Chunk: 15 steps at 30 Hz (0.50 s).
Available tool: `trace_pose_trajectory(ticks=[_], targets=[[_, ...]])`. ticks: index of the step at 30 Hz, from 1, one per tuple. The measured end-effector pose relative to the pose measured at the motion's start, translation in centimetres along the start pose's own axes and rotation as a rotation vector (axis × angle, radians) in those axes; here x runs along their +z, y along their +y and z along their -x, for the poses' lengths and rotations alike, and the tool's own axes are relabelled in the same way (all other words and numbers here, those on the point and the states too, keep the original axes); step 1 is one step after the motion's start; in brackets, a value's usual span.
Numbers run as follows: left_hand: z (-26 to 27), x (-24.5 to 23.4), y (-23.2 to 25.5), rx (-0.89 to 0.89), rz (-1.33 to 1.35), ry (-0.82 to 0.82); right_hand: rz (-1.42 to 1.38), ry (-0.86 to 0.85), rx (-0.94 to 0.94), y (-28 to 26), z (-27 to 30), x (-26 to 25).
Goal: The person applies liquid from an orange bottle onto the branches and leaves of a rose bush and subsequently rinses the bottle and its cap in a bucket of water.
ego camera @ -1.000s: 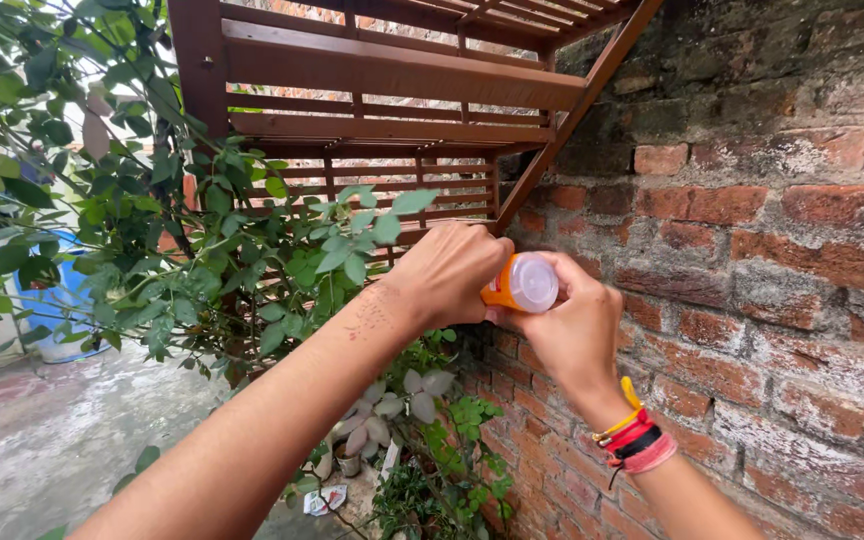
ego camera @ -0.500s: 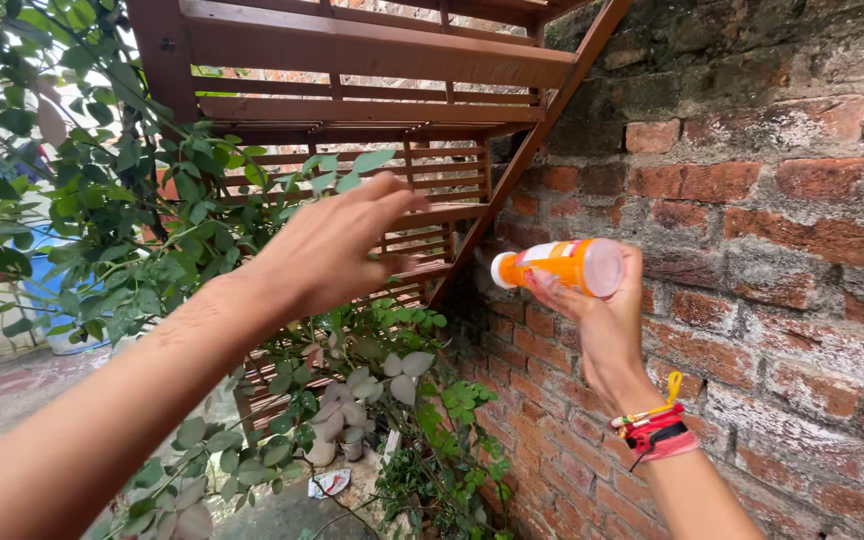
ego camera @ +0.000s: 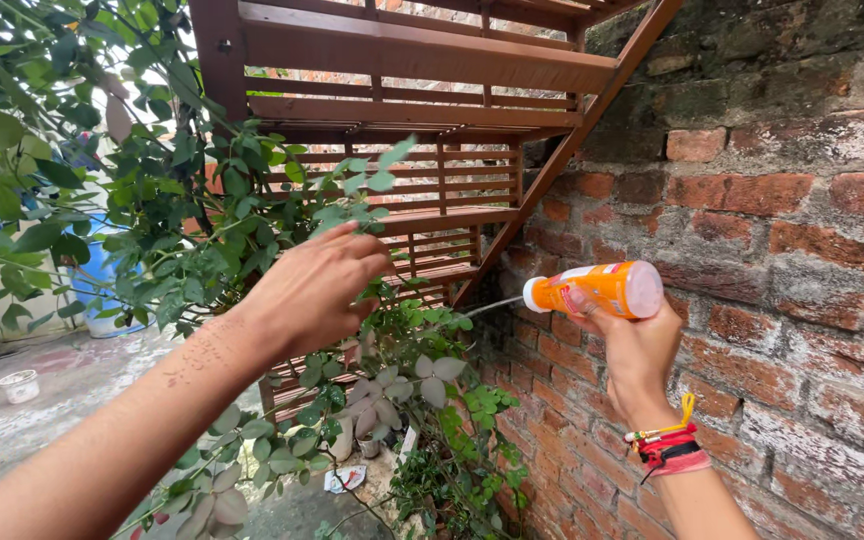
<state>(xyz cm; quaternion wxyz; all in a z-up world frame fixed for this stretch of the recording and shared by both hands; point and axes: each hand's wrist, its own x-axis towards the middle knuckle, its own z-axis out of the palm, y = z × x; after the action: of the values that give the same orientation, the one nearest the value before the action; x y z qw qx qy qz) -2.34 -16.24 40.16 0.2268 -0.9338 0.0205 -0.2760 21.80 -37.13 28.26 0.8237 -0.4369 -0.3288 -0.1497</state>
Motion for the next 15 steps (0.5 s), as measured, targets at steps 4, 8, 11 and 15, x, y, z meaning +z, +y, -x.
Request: trace_pose_trajectory(ticks=[4, 8, 11, 15], targets=[[-0.5, 2.2, 1.3, 0.053, -0.027, -0.029, 0.296, 0.004, -0.155, 0.9, 0.0, -0.1], [-0.4, 3.0, 2.5, 0.076, 0.053, -0.026, 0.488, 0.076, -0.159, 2.0, 0.2, -1.0], [-0.7, 3.6, 2.9, 0.084, 0.06, -0.003, 0.494, 0.051, -0.154, 2.6, 0.2, -2.0], [-1.3, 4.5, 3.5, 0.085, 0.081, 0.008, 0.551, -0.04, -0.219, 3.1, 0.3, -3.1]])
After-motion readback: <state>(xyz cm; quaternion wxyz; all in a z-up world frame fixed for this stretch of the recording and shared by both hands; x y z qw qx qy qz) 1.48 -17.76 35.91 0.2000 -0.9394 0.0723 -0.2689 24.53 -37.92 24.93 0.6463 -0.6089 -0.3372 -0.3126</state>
